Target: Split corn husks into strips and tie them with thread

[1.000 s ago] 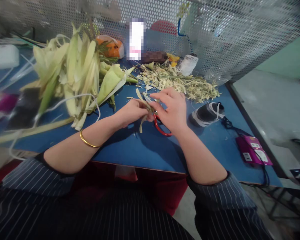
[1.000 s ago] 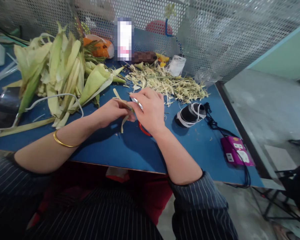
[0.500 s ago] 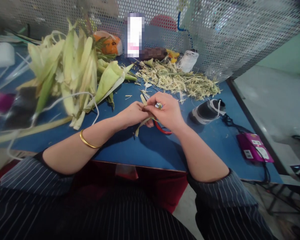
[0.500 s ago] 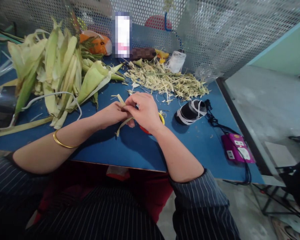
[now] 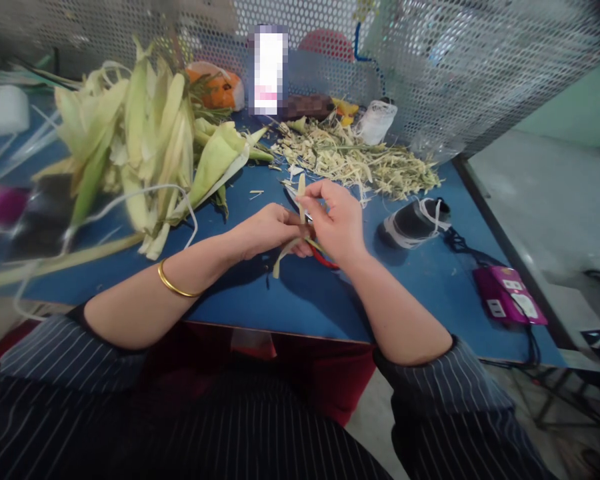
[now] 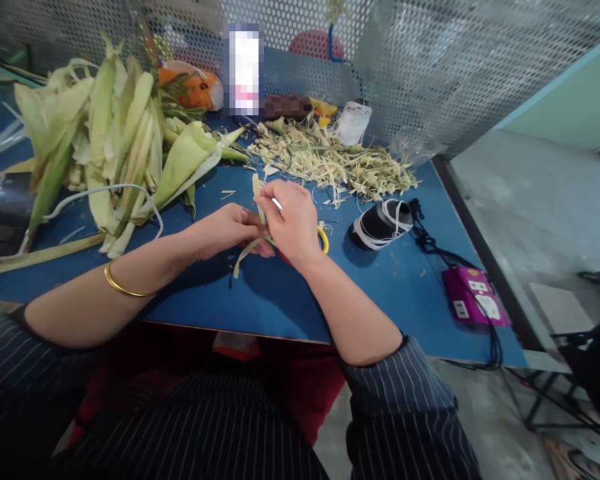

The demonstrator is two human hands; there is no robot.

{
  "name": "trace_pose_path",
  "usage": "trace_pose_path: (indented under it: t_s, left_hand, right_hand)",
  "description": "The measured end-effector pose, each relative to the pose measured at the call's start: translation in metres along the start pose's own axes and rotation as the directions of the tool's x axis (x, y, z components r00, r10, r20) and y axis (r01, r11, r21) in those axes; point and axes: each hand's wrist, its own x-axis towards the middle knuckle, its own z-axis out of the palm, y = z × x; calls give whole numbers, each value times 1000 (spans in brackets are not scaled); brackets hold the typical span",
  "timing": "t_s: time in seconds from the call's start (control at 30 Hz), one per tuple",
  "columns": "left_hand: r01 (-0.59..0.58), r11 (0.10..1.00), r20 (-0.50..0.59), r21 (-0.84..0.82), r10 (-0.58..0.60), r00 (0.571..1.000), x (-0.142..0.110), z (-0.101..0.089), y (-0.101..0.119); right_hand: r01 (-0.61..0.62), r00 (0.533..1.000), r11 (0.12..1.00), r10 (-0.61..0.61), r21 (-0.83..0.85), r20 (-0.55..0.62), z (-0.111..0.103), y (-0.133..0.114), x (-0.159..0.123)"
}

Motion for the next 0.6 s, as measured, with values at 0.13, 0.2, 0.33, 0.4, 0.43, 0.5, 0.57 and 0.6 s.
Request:
trace_pose_path:
  t_s: [0.13, 0.2, 0.33, 0.4, 0.43, 0.5, 0.57, 0.6]
  left_hand:
    - [-15, 992, -67, -128, 6, 998, 3, -6, 2]
    - [-53, 983, -110, -175, 34, 993, 4, -11, 4]
    - [-115, 974, -170, -197, 82, 982, 5, -18, 8]
    - [-133, 971, -200, -197, 93, 975, 6, -19, 8]
    - [-138, 970, -214, -202, 94, 972, 7, -19, 7]
    - [-146, 963, -236, -226, 91, 968, 8, -19, 5]
    - [-171, 950, -248, -261, 105, 963, 10, -19, 5]
    - [-192, 940, -255, -282, 120, 960, 10, -19, 6]
  right_hand:
    - [-3, 996, 998, -4, -67, -94, -16, 5, 8]
    - [-29, 995, 994, 19, -108, -97, -21, 8, 12]
    - [-33, 994, 991, 46, -129, 99, -17, 15, 13]
    - [-49, 983, 992, 68, -114, 168, -14, 17, 13]
    - [-63, 983, 992, 80, -108, 165, -12, 18, 12]
    - [-59, 995, 991, 69, -122, 77, -11, 17, 11]
    - [-9, 997, 982, -4, -190, -72, -12, 13, 9]
    - [16, 990, 973, -47, -232, -130, -13, 11, 8]
